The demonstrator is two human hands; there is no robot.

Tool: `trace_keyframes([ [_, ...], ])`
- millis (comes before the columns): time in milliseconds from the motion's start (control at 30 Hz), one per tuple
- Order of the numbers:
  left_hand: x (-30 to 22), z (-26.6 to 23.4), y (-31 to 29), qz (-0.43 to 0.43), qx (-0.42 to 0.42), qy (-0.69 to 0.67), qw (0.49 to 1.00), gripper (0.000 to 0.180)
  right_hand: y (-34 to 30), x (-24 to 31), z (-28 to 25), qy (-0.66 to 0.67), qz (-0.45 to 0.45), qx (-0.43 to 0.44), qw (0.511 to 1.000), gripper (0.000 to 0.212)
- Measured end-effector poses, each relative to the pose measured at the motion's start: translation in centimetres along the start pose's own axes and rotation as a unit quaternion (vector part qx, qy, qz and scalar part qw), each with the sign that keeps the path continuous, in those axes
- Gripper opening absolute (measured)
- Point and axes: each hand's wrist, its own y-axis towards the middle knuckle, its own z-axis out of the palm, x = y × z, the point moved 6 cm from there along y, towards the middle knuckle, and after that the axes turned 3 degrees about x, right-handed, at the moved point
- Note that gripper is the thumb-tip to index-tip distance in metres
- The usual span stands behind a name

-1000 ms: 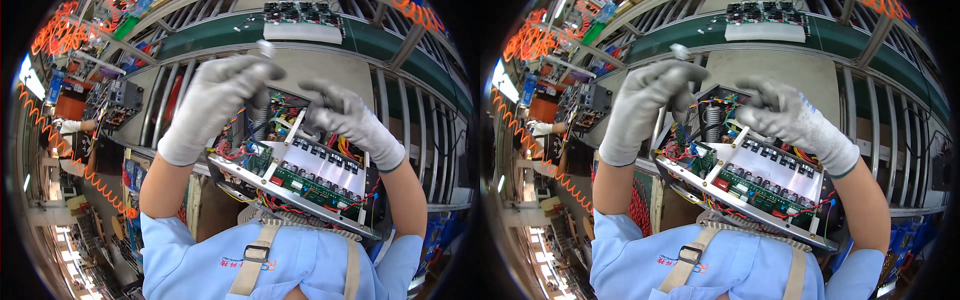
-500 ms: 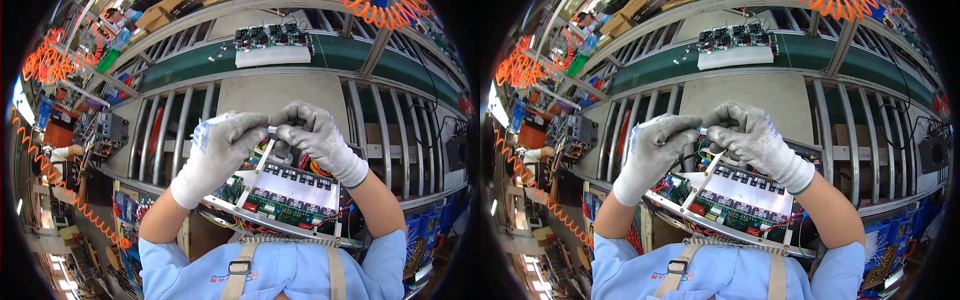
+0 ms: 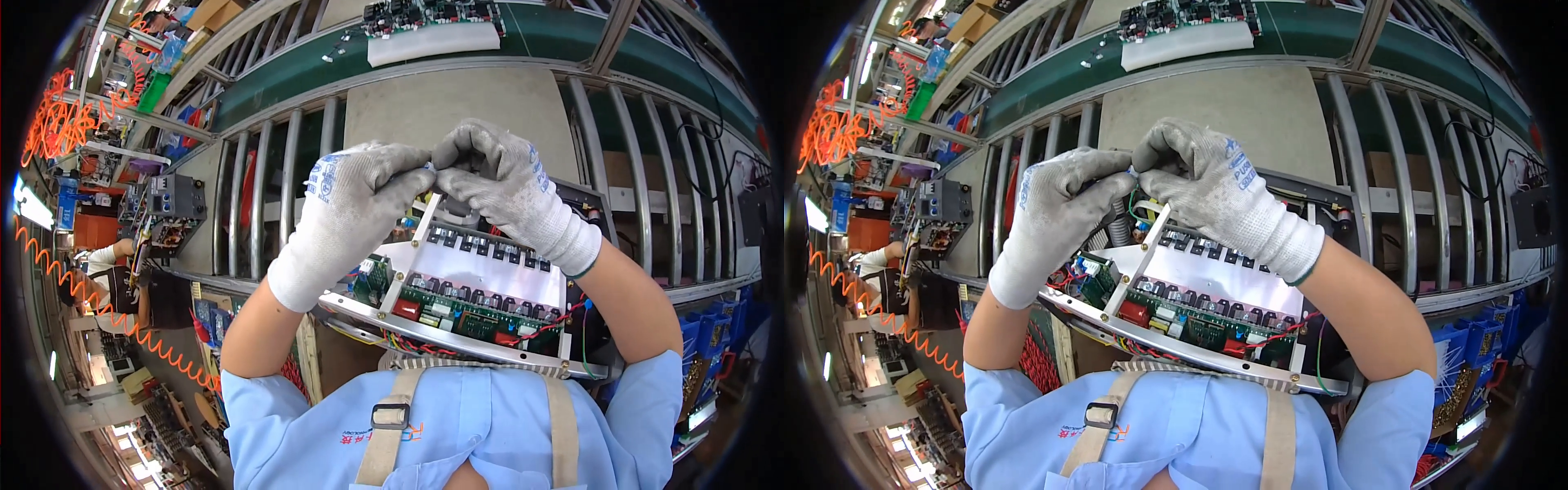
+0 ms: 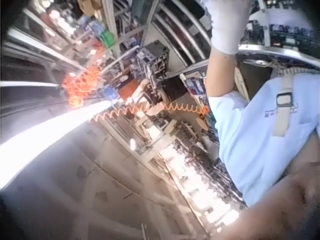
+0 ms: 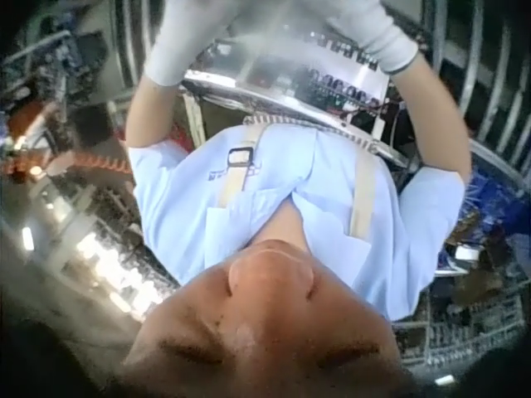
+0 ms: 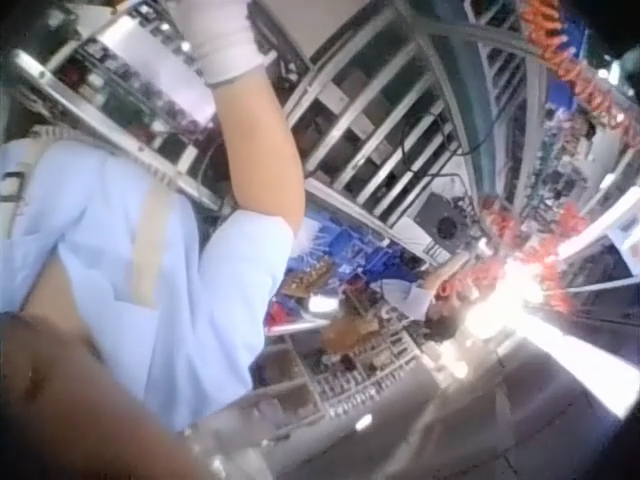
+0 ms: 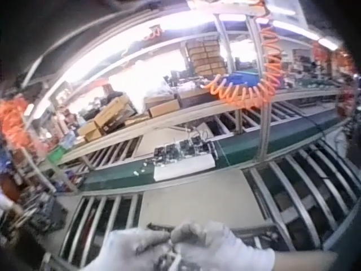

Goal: The person assembles an electronic component by hand, connecting wires and plastic connectors to a circuit board.

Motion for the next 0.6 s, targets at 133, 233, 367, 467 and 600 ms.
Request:
trace_keyframes([
  [133, 1.0, 0.1, 0.0, 0.009, 0.057, 0.045, 0.997, 0.020, 0.1, -0.8, 1.2, -0.085, -0.029, 0.054, 0.995, 0.010],
  [233, 3.7, 1.3, -0.1, -0.055, 0.161, 0.126, 0.977, 0.023, 0.3, -2.5, 2.1, -0.136, -0.027, 0.067, 0.988, 0.017],
  [367, 9.4, 3.9, -1.6, -0.117, 0.240, 0.210, 0.940, 0.020, 1.0, -6.7, 4.1, -0.290, 0.040, 0.124, 0.948, 0.031],
  [467, 9.7, 4.6, -1.6, -0.094, 0.260, 0.229, 0.933, 0.021, 1.9, -9.6, 5.5, -0.328, 0.140, 0.207, 0.911, 0.043],
  [600, 9.7, 5.2, -1.7, -0.076, 0.282, 0.258, 0.921, 0.023, 2.3, -10.4, 6.4, -0.252, 0.204, 0.248, 0.913, 0.046],
])
